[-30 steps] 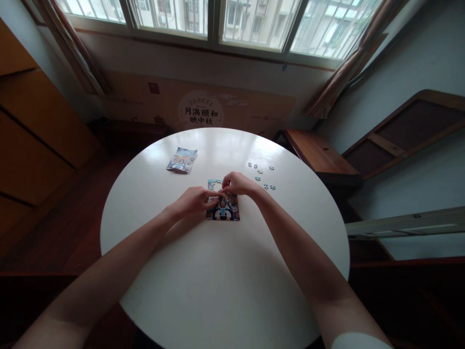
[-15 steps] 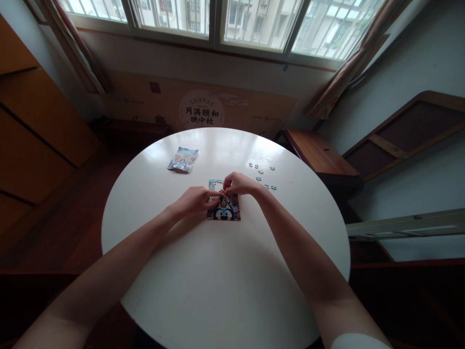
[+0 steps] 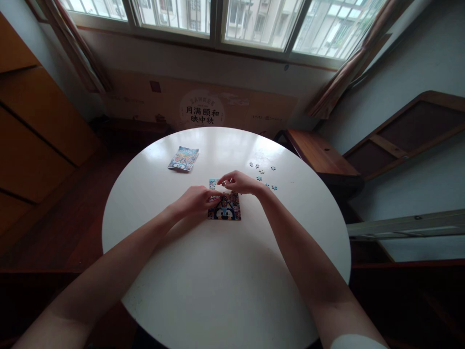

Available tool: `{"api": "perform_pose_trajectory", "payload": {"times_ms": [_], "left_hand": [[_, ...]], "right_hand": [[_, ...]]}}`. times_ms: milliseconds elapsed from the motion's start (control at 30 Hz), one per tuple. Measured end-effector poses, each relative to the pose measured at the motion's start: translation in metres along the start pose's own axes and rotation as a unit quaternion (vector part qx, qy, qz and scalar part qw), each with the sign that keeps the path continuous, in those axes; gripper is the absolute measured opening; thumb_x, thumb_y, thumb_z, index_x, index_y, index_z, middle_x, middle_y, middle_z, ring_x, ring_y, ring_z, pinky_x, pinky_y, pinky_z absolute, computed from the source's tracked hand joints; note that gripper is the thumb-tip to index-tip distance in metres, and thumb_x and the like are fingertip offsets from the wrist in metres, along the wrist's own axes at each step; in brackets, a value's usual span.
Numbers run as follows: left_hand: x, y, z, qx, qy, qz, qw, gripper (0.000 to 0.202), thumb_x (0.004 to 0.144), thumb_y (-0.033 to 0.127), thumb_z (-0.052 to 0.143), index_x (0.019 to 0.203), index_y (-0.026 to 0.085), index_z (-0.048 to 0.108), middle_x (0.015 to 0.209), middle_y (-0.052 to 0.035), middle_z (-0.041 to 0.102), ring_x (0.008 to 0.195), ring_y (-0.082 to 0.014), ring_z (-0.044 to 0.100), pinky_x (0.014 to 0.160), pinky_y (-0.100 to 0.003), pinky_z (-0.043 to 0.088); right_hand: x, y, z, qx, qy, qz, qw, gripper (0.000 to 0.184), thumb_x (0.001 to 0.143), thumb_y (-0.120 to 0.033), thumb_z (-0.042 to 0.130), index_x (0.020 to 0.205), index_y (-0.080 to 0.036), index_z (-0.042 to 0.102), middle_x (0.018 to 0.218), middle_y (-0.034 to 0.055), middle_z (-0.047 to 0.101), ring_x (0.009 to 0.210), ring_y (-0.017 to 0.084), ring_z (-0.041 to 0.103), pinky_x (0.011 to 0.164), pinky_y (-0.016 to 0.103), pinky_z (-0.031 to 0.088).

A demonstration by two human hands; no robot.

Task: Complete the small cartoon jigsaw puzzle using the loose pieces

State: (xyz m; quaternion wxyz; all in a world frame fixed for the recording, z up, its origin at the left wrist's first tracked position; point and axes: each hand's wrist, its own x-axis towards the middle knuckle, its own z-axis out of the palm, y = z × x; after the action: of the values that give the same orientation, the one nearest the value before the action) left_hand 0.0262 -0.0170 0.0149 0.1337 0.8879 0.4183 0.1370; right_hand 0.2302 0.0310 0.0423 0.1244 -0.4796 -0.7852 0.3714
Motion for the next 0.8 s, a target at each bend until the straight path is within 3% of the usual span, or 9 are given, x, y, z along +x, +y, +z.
{"api": "perform_pose_trajectory", "payload": {"times_ms": [233,533,667,800], "left_hand": [[0.0,0.0,0.0,-0.005,-0.004,-0.005,1.0,0.035,0.091,0.041,0.051,0.117,0.031,0.073,0.061,-0.0014,0.064,0.052,-0.0122,0.049,0.056,-0.025,0.029],[0.0,-0.003,0.003,-0.012,0.001,0.001,1.0,0.037,0.092,0.041,0.05,0.12,0.032,0.072,0.061,-0.0005,0.065,0.05,-0.0113,0.045,0.056,-0.025,0.026],[0.0,-0.004,0.004,-0.011,0.005,0.004,1.0,0.037,0.092,0.039,0.05,0.122,0.032,0.07,0.063,-0.0013,0.066,0.049,-0.0106,0.045,0.055,-0.025,0.025],[0.0,-0.004,0.004,-0.013,0.001,0.003,1.0,0.036,0.092,0.042,0.05,0.119,0.032,0.072,0.066,-0.0022,0.068,0.053,-0.0116,0.049,0.056,-0.025,0.026]], "right_hand": [[-0.004,0.005,0.006,0.087,0.099,0.007,0.991,0.019,0.073,-0.013,0.068,0.091,-0.013,0.074,0.081,0.0075,0.07,0.076,0.016,0.064,0.062,0.025,0.05],[-0.005,0.013,0.01,0.131,0.075,0.041,0.988,0.013,0.07,-0.013,0.067,0.079,-0.013,0.077,0.072,0.0077,0.072,0.065,0.016,0.065,0.059,0.027,0.051],[-0.002,0.018,0.011,0.072,0.068,-0.004,0.995,0.014,0.07,-0.013,0.069,0.079,-0.015,0.079,0.076,0.0079,0.074,0.07,0.017,0.066,0.063,0.027,0.051],[-0.003,0.014,0.011,0.026,0.061,0.013,0.998,0.018,0.069,-0.011,0.066,0.08,-0.015,0.08,0.073,0.006,0.074,0.071,0.017,0.066,0.06,0.025,0.048]]}}
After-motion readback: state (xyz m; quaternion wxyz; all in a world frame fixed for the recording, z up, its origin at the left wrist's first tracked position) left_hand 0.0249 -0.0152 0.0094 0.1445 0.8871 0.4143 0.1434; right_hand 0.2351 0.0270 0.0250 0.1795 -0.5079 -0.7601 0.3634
